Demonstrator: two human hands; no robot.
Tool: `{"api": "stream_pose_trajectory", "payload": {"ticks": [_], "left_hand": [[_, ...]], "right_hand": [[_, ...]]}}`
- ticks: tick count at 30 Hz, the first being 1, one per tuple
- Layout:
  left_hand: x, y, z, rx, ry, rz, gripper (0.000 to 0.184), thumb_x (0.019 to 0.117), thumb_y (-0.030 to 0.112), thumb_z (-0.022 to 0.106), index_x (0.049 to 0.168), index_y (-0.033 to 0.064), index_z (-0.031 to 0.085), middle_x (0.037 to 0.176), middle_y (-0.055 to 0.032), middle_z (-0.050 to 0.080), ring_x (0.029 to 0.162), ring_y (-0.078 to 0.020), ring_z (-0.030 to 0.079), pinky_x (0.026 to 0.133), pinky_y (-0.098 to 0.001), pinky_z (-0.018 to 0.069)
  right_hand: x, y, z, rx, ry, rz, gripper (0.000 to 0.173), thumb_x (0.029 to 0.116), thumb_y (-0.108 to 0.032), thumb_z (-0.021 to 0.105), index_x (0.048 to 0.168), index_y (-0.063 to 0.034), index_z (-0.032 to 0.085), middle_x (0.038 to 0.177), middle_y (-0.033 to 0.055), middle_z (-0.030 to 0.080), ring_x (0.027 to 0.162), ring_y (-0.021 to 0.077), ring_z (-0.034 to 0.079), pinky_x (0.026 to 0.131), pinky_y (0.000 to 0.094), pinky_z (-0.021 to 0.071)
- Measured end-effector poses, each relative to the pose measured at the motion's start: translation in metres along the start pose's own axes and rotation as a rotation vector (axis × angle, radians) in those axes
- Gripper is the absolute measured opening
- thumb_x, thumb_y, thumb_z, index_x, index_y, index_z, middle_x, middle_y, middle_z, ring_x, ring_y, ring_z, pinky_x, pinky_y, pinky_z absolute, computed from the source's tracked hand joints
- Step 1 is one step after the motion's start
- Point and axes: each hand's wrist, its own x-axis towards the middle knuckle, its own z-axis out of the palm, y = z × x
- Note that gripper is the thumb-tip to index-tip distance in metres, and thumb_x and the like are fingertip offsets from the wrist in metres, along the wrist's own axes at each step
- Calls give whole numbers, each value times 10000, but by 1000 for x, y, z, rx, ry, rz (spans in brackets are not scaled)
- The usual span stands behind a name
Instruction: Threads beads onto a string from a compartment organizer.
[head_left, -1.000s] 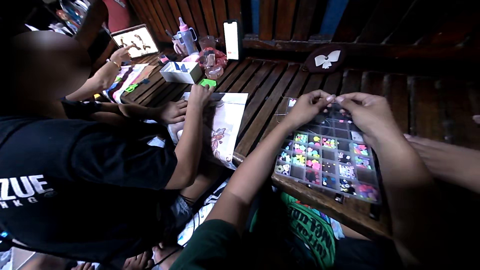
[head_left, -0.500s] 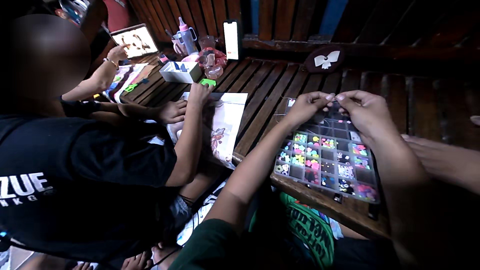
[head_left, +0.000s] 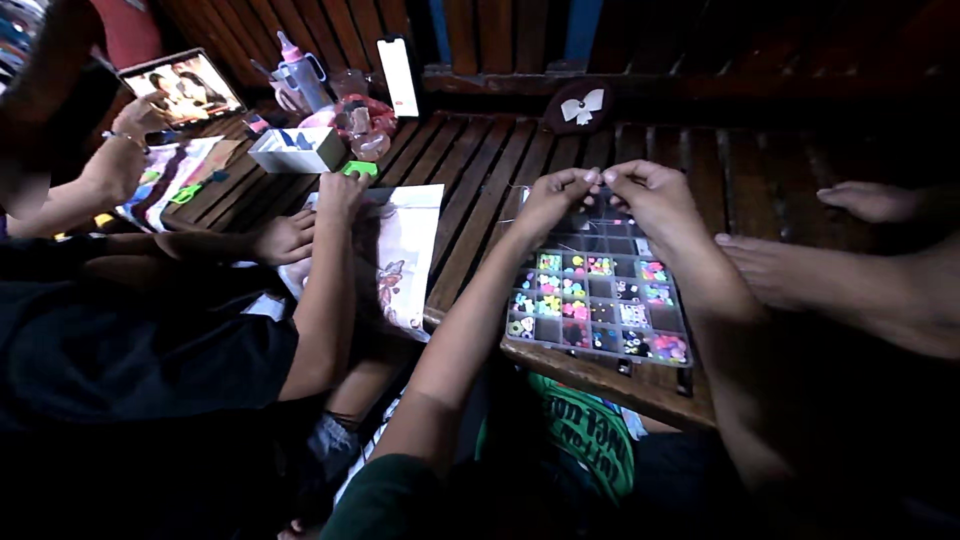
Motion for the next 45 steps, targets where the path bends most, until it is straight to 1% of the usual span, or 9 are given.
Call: {"api": "stream_pose_trajectory", "payload": {"ticks": [8, 12, 14, 19, 26, 29, 32, 39, 45], "left_hand": [[2, -2, 1, -93, 3, -26, 207, 1078, 64, 469, 1103, -65, 629, 881, -30, 615, 726, -54, 574, 688, -219, 521], [2, 1, 2, -77, 10, -32, 204, 1072, 47, 473, 1110, -78, 630, 882, -36, 611, 732, -53, 562, 689, -217, 510], [3, -1, 2, -67, 2, -31, 214, 1073, 56, 477, 1126, -81, 633, 889, -35, 618, 739, -52, 565, 702, -221, 511], [3, 0, 3, -88, 1, -32, 212, 1075, 60, 476, 1112, -73, 636, 884, -29, 612, 739, -50, 565, 701, -222, 512], [2, 2, 4, -106, 59, -42, 206, 1068, 62, 502, 1112, -74, 650, 897, -43, 629, 737, -49, 559, 694, -216, 503], [-12, 15, 5, -19, 107, -89, 224, 1069, 118, 512, 1111, -37, 668, 857, -17, 634, 675, -9, 539, 631, -174, 474], [-2, 5, 3, -93, 96, -30, 198, 1059, 64, 524, 1108, -74, 656, 872, -34, 643, 717, -31, 554, 695, -206, 501], [3, 0, 4, -76, 66, 8, 178, 1049, 42, 534, 1093, -83, 653, 929, -62, 652, 768, -43, 573, 745, -216, 513], [1, 1, 5, 43, 64, 37, 198, 1053, 61, 535, 1115, -98, 636, 932, -86, 639, 776, -59, 558, 745, -231, 500]], "right_hand": [[3, 8, 0, -5, 8, -4, 205, 1050, -177, 584, 1174, -23, 636, 1001, 13, 614, 779, 0, 546, 732, 196, 483], [3, 9, 3, 9, 25, -31, 228, 1052, -149, 570, 1213, 11, 596, 1024, 32, 591, 792, -7, 540, 752, 189, 484], [3, 10, 4, 3, 40, -68, 232, 1050, -146, 568, 1208, 25, 568, 1016, 40, 572, 782, -8, 541, 742, 183, 487], [0, 9, 3, -12, 73, -106, 222, 1038, -159, 600, 1162, 25, 617, 959, 23, 604, 731, -34, 528, 701, 156, 474], [-1, 7, 3, -19, 89, -149, 212, 1029, -150, 614, 1118, 37, 660, 984, 36, 656, 787, -40, 559, 756, 156, 486], [-2, 6, 3, -14, 84, -158, 232, 1023, -171, 629, 1121, 36, 668, 992, 35, 652, 787, -41, 550, 756, 158, 479], [-1, 6, 5, -3, 78, -183, 198, 982, -118, 679, 1114, 28, 659, 988, 13, 667, 775, -68, 561, 751, 132, 491], [0, 8, 1, -86, 110, -130, 223, 1020, -193, 646, 1134, -2, 670, 998, 54, 653, 742, 8, 553, 702, 205, 493], [1, 10, 2, -143, 64, -113, 294, 1073, -209, 548, 1216, 44, 591, 1033, 130, 605, 771, 94, 555, 743, 294, 504]]}}
